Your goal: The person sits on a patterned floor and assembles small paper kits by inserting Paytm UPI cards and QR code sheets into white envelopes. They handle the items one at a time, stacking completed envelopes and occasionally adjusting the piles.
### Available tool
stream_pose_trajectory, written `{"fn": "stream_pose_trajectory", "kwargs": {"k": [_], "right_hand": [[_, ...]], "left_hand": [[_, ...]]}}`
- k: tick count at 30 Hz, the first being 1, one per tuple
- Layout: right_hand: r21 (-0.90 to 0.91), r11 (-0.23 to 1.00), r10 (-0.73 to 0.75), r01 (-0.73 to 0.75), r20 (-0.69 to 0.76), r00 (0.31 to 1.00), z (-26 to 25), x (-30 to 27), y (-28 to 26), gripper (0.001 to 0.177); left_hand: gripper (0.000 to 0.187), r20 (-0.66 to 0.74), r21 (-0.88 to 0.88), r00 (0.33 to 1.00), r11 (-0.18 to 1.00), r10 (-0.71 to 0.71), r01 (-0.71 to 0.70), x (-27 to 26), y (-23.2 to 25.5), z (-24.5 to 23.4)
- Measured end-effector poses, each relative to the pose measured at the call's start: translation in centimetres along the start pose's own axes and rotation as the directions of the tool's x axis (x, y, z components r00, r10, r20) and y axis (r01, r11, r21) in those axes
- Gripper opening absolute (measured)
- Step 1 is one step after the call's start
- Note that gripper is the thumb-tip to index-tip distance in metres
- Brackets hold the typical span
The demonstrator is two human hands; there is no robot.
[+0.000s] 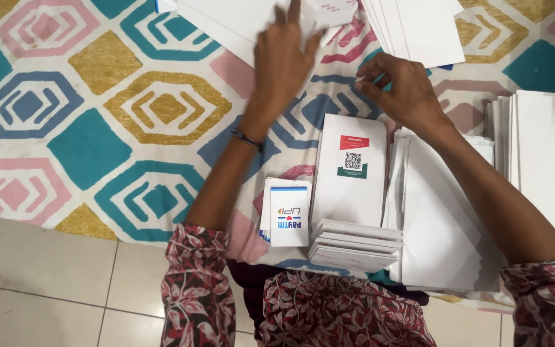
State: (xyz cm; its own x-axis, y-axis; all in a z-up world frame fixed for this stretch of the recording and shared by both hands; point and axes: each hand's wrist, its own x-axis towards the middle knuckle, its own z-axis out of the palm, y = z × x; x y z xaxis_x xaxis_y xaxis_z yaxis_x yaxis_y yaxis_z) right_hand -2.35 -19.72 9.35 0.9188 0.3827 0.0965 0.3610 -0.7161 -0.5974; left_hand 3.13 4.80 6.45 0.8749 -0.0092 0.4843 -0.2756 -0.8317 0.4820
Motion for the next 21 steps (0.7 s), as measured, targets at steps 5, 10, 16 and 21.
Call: {"fn": "stream_pose_trajectory", "kwargs": {"k": [5, 10, 16, 21], "right_hand": [[-0.033, 0.997, 0.07, -0.07, -0.007, 0.998, 0.5, 0.8, 1.9, 0.028], [0.023, 0.996, 0.087, -0.089, 0.052, 0.995, 0.8, 0.7, 1.9, 0.031], [0.258, 0.964, 0.031, -0.064, 0.131, 0.991, 1.7, 0.1, 0.6, 0.046], [0.432, 0.902, -0.001, -0.019, 0.045, 0.999, 2.3, 0.1, 0.2, 0.063]], "left_hand": [[0.079, -0.382, 0.08, 0.924, 0.995, -0.026, 0.061, 2.5, -10.4, -1.0], [0.104, -0.015, -0.518, 0.945, 0.811, -0.327, 0.273, 0.7, -19.4, -1.6], [0.125, 0.006, -0.465, 0.94, 0.831, -0.342, 0.305, 0.1, -16.0, 1.8], [0.128, -0.045, -0.668, 0.975, 0.732, -0.219, 0.133, -1.7, -9.2, 4.8]]}}
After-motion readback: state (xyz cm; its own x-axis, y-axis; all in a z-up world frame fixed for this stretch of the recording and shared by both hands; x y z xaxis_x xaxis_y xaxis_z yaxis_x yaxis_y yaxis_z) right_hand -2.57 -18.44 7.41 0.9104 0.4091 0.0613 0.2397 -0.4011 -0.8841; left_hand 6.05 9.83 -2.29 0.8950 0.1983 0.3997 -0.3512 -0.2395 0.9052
